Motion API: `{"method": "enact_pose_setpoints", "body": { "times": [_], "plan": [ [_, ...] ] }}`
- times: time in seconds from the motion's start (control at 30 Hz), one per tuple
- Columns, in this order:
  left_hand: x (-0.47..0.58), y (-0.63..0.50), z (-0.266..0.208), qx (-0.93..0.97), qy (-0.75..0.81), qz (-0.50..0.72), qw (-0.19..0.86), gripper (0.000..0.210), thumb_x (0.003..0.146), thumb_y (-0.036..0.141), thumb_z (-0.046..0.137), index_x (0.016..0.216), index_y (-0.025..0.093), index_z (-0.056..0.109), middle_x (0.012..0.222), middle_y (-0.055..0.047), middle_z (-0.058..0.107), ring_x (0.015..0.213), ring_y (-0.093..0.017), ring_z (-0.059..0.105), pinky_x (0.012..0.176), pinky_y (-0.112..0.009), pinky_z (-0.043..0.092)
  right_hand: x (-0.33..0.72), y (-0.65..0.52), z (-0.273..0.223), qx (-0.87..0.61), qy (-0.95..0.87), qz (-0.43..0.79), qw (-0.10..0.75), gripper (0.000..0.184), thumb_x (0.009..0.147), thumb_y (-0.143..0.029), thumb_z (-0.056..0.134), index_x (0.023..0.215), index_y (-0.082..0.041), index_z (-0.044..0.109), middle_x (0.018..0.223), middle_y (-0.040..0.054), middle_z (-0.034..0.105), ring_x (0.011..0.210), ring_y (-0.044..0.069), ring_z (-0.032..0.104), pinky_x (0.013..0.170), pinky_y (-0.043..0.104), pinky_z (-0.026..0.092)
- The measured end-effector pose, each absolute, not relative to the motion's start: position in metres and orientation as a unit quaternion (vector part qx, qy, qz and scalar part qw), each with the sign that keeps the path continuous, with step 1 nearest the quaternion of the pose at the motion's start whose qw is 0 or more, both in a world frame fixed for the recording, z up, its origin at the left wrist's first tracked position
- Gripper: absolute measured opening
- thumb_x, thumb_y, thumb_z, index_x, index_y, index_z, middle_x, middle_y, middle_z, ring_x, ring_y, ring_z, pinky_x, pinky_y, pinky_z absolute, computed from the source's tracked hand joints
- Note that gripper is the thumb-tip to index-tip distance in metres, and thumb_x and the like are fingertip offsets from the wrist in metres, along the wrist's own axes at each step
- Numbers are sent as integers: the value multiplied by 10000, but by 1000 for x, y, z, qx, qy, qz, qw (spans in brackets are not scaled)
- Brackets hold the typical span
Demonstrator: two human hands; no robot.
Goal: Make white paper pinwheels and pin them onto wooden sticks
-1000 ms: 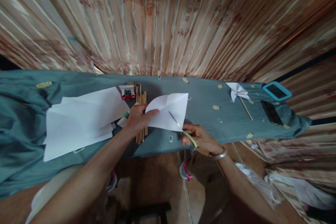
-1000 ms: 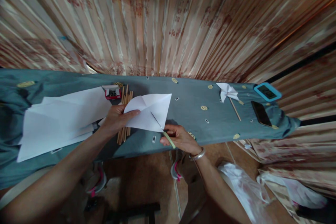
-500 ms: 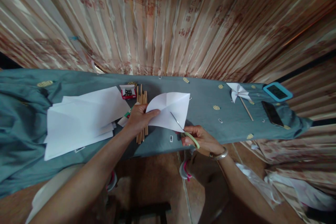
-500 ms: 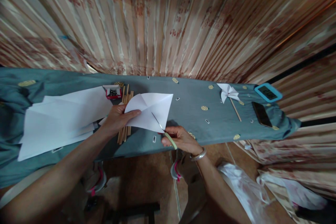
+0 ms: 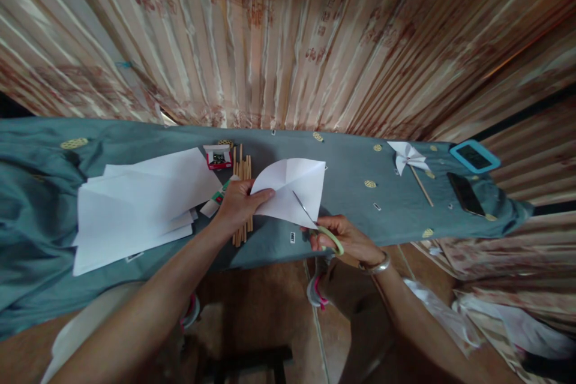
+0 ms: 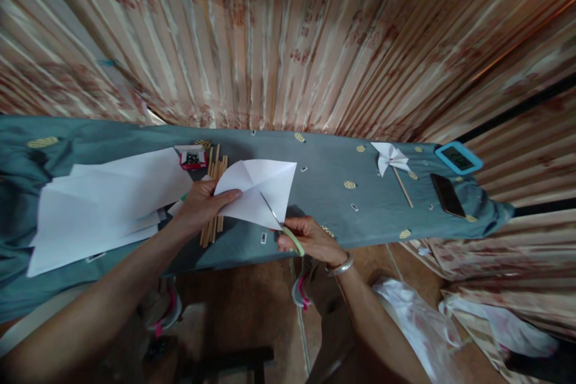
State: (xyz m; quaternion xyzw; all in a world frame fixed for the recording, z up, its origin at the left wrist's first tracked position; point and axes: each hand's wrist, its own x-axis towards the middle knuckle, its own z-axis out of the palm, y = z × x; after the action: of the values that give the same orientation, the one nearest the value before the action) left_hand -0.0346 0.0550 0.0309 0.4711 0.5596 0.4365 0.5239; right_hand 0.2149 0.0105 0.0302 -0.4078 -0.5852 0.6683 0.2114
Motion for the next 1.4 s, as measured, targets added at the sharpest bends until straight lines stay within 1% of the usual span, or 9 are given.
{"method": "enact_pose_setpoints", "body": {
  "times": [0.13,0.23,0.53,0.77,0.9,1.1,1.23,1.4],
  "plan": [
    [-34,54,33,480,551,426,533,329,555,423,711,634,103,699,504,19,542,467,-97,438,418,-198,292,214,11,32,-411,-593,662,204,487,734,-600,688,778,-116,663,685,12,614,601,85,509,568,209,397],
    [-33,53,34,479,555,420,535,331,559,422,704,650,104,707,504,16,552,461,-101,449,414,-200,301,213,12,34,-414,-602,653,199,497,727,-614,684,728,-119,642,676,11,608,596,83,497,559,210,394],
    [-32,53,33,457,551,431,549,295,549,393,724,643,114,703,504,13,568,450,-102,461,410,-204,321,213,11,33,-423,-600,649,203,502,716,-622,688,716,-122,636,649,7,603,573,77,487,533,204,394],
    [-33,52,30,460,549,429,550,290,556,386,728,654,114,712,515,5,590,454,-114,489,420,-209,339,211,11,38,-436,-580,659,196,514,676,-634,712,717,-129,624,614,-12,577,539,69,467,516,203,410],
    [-34,53,31,466,549,423,550,311,558,405,725,655,110,709,519,5,589,463,-117,491,423,-211,339,210,11,37,-444,-571,662,197,531,652,-644,723,702,-126,615,605,-17,566,528,62,455,494,191,390],
    [-34,52,33,464,547,422,554,314,560,404,725,663,108,706,516,4,583,462,-114,484,419,-206,332,210,11,36,-443,-569,664,197,517,654,-628,731,727,-125,632,619,-12,578,539,69,470,511,199,400],
    [-33,51,31,464,547,419,557,325,559,413,732,664,107,707,522,-1,589,465,-120,492,422,-210,339,209,11,38,-448,-564,663,202,515,645,-624,739,709,-124,632,625,-6,581,549,74,478,514,200,404],
    [-33,52,29,459,545,420,563,315,552,403,731,664,109,716,524,4,593,460,-109,483,419,-204,337,209,11,38,-453,-552,670,204,486,628,-592,769,692,-130,629,598,-18,575,516,63,468,494,191,415]
  ]
}}
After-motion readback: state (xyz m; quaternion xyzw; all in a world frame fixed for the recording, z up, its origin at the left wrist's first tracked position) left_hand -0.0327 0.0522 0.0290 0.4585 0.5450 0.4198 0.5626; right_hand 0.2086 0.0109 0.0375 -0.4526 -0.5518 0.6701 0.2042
